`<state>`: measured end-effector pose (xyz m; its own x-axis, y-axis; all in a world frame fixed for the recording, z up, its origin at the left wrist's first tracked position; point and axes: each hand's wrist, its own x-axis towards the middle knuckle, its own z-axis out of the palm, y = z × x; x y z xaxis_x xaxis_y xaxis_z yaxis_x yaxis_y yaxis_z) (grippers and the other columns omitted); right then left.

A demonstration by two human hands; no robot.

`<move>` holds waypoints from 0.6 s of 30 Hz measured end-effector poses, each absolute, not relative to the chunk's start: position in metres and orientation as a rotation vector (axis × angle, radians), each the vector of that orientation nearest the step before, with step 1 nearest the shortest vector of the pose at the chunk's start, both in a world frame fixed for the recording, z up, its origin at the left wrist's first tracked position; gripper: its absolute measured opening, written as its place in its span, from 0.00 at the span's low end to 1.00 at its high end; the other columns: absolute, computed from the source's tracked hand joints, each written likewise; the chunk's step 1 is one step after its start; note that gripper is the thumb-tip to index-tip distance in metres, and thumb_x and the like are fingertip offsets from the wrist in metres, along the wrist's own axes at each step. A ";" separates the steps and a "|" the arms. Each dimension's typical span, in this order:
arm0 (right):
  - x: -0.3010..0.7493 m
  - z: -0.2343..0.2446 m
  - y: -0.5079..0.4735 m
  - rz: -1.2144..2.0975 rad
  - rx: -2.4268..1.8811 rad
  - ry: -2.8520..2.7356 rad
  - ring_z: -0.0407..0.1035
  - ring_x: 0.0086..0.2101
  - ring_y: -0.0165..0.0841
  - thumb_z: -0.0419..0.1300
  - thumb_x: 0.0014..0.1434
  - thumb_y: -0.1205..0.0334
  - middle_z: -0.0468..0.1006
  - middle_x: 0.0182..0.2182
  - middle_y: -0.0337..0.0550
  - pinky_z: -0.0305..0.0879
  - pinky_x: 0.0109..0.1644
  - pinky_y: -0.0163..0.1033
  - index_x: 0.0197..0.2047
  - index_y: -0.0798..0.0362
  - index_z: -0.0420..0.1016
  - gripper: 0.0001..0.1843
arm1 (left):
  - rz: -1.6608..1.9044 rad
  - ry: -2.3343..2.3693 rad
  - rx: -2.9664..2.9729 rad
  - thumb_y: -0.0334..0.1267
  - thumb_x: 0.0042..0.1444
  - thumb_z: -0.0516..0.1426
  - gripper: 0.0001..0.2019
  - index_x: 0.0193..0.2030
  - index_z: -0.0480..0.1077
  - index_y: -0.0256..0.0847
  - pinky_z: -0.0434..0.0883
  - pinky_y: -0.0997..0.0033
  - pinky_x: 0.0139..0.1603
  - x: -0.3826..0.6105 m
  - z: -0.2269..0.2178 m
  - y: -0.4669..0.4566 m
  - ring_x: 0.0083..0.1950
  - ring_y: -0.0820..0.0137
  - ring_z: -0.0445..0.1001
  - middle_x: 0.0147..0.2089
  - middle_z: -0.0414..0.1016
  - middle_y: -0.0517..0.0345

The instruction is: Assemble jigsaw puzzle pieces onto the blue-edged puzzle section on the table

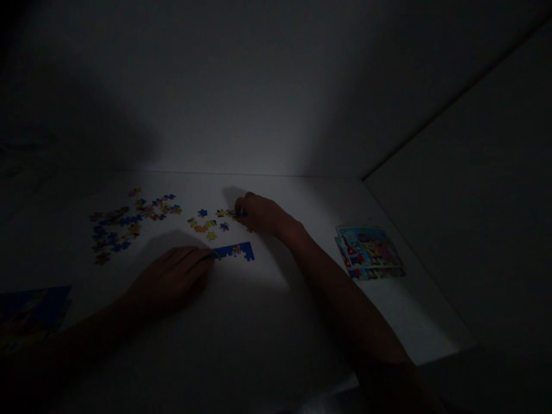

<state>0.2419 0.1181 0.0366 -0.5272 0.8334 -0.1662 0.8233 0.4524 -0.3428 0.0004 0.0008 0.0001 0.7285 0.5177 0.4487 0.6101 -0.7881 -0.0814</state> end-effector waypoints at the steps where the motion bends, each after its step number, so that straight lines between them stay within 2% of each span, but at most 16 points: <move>1: 0.243 0.037 0.118 0.618 -1.510 -2.651 0.72 0.37 0.33 0.60 0.66 0.63 0.76 0.46 0.50 0.66 0.43 0.38 0.51 0.54 0.79 0.12 | -0.603 -0.896 -2.713 0.30 0.67 0.51 0.11 0.44 0.76 0.34 0.77 0.61 0.44 0.001 0.000 0.001 0.44 0.61 0.77 0.45 0.81 0.47; 6: 0.233 0.039 0.112 0.582 -1.472 -2.601 0.73 0.41 0.35 0.59 0.65 0.67 0.77 0.48 0.50 0.67 0.46 0.39 0.54 0.53 0.78 0.15 | -0.607 -0.899 -2.734 0.30 0.67 0.52 0.11 0.44 0.76 0.33 0.78 0.61 0.44 0.001 -0.001 0.001 0.43 0.61 0.77 0.45 0.81 0.47; 12: 0.191 0.021 0.090 0.391 -1.136 -2.642 0.68 0.55 0.42 0.55 0.70 0.63 0.75 0.55 0.56 0.63 0.61 0.48 0.64 0.54 0.73 0.21 | -0.558 -0.924 -2.749 0.30 0.68 0.51 0.11 0.44 0.76 0.35 0.76 0.59 0.45 0.000 -0.002 0.000 0.45 0.61 0.76 0.45 0.80 0.46; 15: 0.179 0.010 0.080 0.304 -1.137 -2.688 0.64 0.59 0.47 0.50 0.73 0.59 0.72 0.61 0.59 0.60 0.62 0.55 0.67 0.50 0.71 0.23 | -0.543 -0.929 -2.749 0.31 0.68 0.51 0.11 0.44 0.75 0.35 0.76 0.60 0.45 0.000 -0.004 0.000 0.44 0.61 0.76 0.44 0.80 0.47; 18: 0.176 0.007 0.075 0.336 -1.127 -2.730 0.62 0.61 0.49 0.49 0.73 0.61 0.69 0.65 0.57 0.60 0.61 0.57 0.68 0.43 0.71 0.24 | -0.525 -0.947 -2.747 0.31 0.67 0.52 0.10 0.44 0.76 0.35 0.76 0.60 0.45 0.001 -0.004 -0.001 0.44 0.61 0.76 0.43 0.80 0.47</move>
